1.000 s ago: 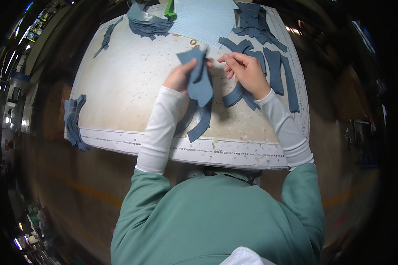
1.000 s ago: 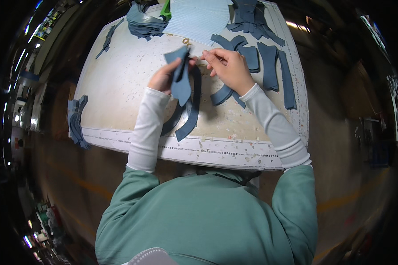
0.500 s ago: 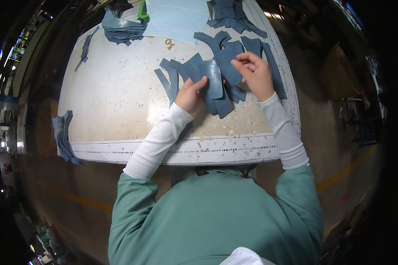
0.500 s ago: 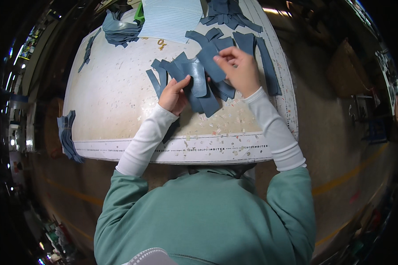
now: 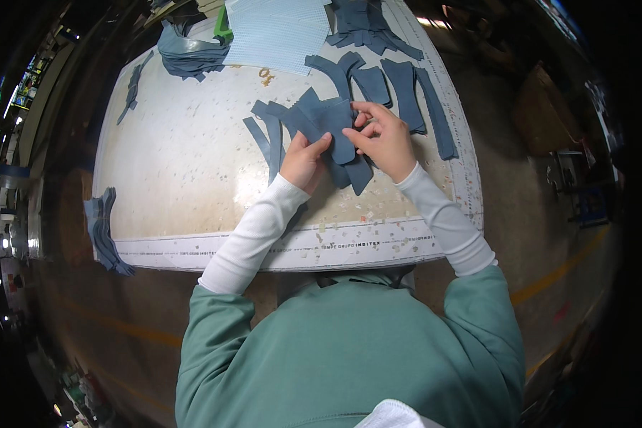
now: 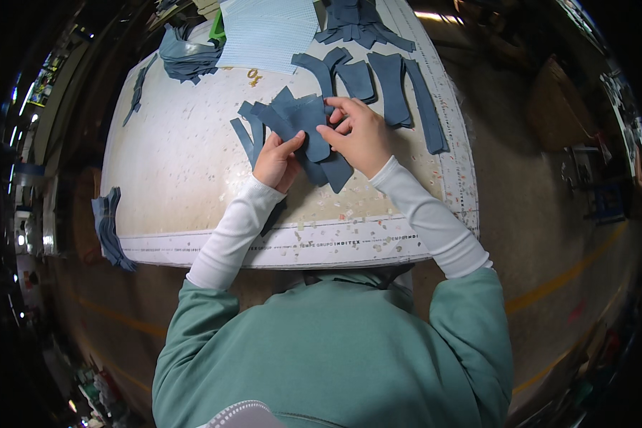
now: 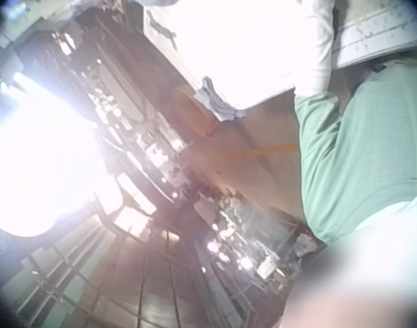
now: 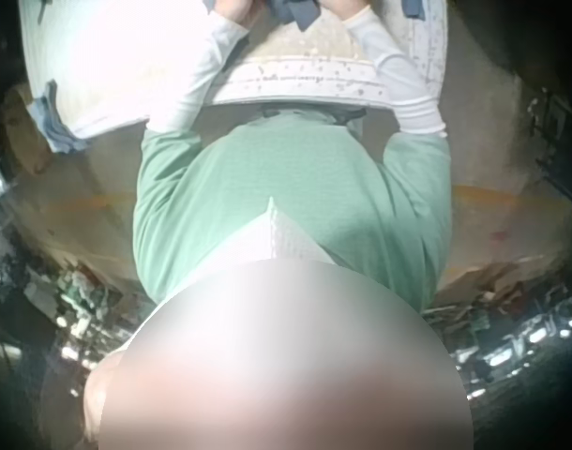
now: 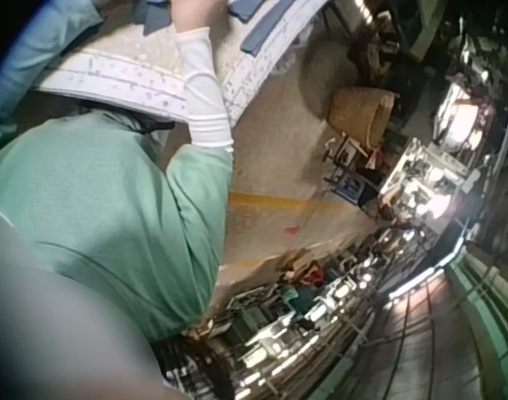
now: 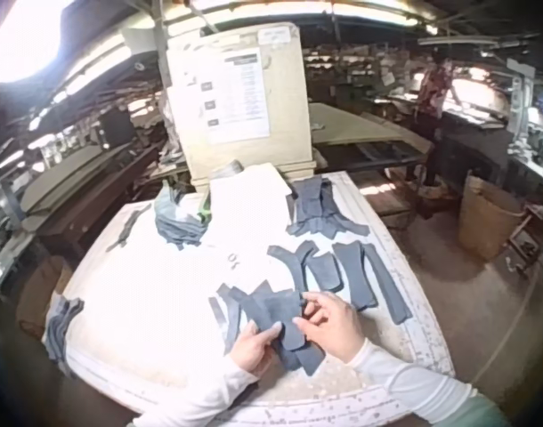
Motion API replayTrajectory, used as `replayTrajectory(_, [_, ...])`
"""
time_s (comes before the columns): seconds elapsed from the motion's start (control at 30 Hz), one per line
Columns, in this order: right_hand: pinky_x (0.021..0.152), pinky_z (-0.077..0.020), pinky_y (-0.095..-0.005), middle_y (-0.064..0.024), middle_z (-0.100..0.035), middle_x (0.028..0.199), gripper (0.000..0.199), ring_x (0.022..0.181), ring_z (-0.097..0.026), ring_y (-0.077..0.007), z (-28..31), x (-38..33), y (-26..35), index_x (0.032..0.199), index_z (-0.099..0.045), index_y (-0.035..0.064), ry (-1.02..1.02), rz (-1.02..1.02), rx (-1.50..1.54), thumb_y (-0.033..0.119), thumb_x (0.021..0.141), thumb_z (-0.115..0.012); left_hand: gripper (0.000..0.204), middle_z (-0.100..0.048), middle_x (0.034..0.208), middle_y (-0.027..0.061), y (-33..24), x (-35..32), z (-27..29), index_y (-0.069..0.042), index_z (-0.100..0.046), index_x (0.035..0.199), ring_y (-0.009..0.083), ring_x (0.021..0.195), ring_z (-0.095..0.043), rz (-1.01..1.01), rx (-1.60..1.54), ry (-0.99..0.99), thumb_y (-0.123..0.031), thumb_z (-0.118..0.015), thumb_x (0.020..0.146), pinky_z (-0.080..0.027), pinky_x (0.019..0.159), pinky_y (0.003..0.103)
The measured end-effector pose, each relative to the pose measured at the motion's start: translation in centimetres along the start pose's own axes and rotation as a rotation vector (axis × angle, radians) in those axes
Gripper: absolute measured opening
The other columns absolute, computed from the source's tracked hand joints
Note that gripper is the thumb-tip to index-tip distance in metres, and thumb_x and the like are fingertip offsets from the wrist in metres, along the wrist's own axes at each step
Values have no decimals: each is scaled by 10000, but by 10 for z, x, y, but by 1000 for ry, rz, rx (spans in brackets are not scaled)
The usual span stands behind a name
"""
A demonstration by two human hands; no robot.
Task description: The person gathers cut blue fabric pieces on a table, aligns them, and secures them with a rubber band. The person repeats this process multiple times, creating several bundles of fabric pieces.
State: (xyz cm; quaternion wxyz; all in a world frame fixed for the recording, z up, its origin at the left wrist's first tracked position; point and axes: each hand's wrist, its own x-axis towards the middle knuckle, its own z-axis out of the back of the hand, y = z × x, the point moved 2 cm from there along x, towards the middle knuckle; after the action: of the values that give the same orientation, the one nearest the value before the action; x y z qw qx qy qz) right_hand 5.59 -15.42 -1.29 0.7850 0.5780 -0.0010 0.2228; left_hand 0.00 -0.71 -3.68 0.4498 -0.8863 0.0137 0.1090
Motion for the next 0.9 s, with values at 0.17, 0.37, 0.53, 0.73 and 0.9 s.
replayTrajectory(0.17, [565,-492,-266,-58,-548,846,254,608,-596,-153,-3,-8,14,979,-606,13,-125,386,-328,43,734,-666,229,-564,1069,86,0,-2,-4,-7,-465,1094,171,988,-550,-5,-37,-15,-39,-521,875,-439,884,323])
replayTrajectory(0.37, [556,-489,-282,-70,-588,825,202,633,-614,-165,-3,-8,23,926,-619,12,-132,478,-433,49,734,-670,230,-572,1038,87,-3,-4,-5,-10,-459,1096,180,967,-564,2,-45,-10,-46,-519,877,-449,882,334])
replayTrajectory(0.53, [549,-496,-253,-87,-657,782,169,636,-643,-139,26,37,5,863,-618,5,-110,204,-109,129,761,-672,306,-565,1101,138,-7,-6,-10,18,-415,1173,240,1019,-571,69,-97,33,-26,-476,877,-461,913,381])
replayTrajectory(0.73, [538,-524,-232,-86,-667,793,214,636,-638,-132,59,104,-56,956,-642,16,-180,-112,-61,108,764,-668,414,-515,1208,202,-14,-8,-15,56,-336,1262,291,1106,-532,43,-18,199,37,-409,855,-449,939,398])
replayTrajectory(0.9, [625,-525,-275,-88,-670,801,237,692,-650,-190,48,103,-76,951,-650,49,-136,-198,-269,108,726,-693,370,-536,1167,183,-16,-10,-16,38,-353,1227,281,1077,-544,51,-14,217,55,-369,857,-435,943,394])
